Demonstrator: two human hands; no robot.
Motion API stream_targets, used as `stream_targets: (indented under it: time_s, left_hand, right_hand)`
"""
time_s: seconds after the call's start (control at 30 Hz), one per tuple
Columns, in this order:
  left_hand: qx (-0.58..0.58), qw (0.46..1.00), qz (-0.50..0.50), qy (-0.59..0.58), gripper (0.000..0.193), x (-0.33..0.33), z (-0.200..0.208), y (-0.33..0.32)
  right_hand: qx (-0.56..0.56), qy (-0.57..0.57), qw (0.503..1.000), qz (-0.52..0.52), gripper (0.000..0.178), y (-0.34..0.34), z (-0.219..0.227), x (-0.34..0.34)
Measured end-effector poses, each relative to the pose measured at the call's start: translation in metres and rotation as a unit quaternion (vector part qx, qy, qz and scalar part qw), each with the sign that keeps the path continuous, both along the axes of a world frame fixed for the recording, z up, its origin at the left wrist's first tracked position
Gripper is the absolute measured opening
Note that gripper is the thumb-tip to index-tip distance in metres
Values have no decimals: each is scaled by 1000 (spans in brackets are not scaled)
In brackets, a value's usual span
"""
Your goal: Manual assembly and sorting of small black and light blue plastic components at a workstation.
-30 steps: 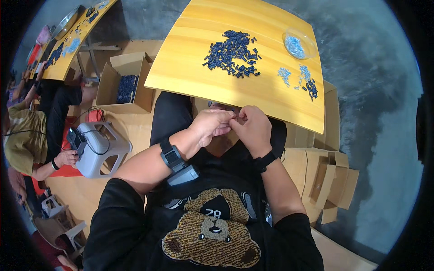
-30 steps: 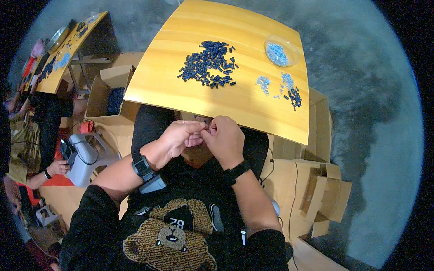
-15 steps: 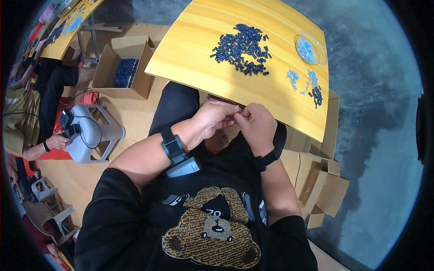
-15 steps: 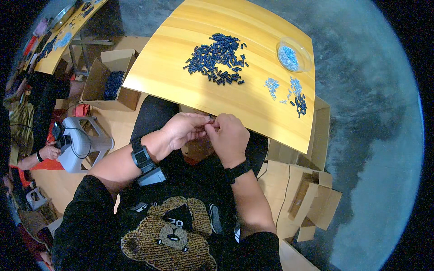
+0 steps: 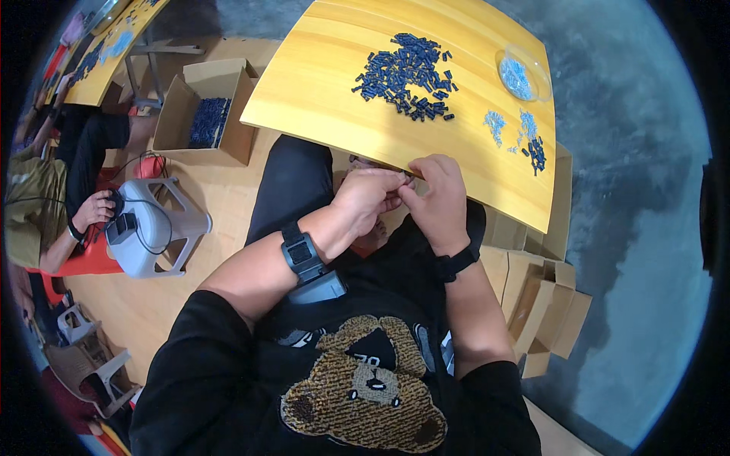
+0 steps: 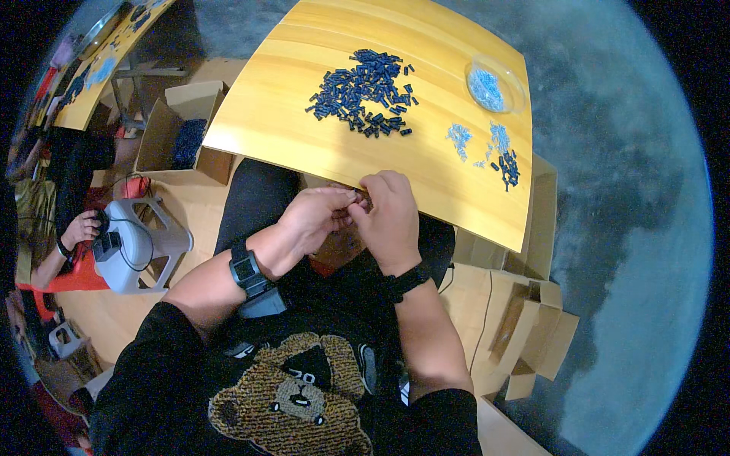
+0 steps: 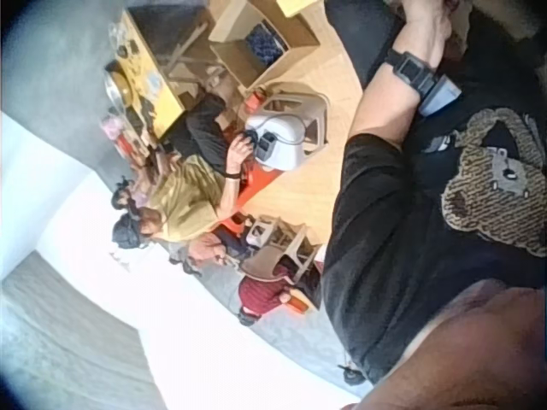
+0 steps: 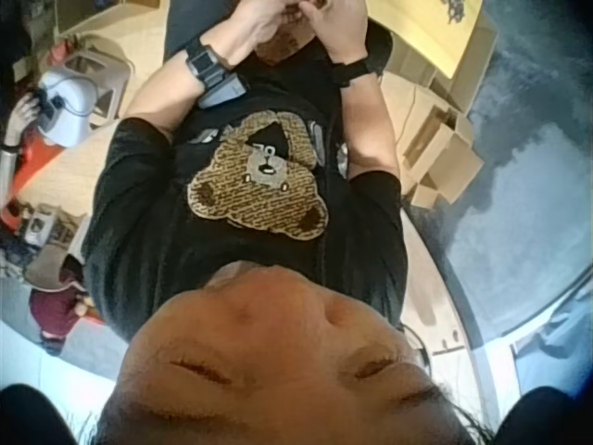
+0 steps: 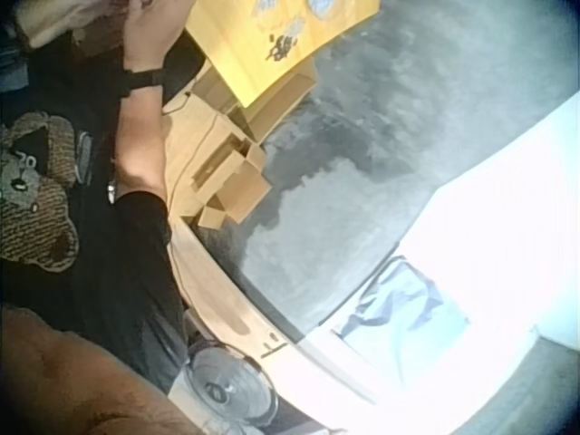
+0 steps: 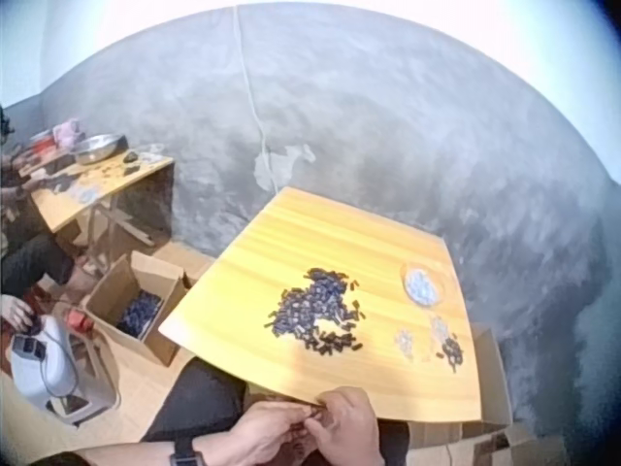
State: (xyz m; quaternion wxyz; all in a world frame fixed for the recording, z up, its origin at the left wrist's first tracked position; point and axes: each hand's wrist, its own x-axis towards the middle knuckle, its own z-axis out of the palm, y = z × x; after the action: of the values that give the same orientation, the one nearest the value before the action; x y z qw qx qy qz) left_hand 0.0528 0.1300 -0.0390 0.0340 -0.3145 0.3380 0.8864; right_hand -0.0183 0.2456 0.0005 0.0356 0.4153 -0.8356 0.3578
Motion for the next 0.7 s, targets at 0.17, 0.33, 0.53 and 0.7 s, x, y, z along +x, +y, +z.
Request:
stream_targets:
  time_s: [0.17,0.33,0.53,0.7]
  left_hand:
    - [14,999,-18,32,17,0,-8,0]
    - [10,999,-17,26,17,-1,-2,1]
    - [19,1000,23,8,13,-4,4,5]
    - [18,999,29,9,13,-5,0,3]
  right_hand:
    - [2,2,1000,13,33,0,2,-2]
    - [-2,-14,1000,12,33,1,3,-3]
    - [-17,-32,999,12,31,0,2,-4]
    - [-27,-39,999,16,31,-1,1,-7]
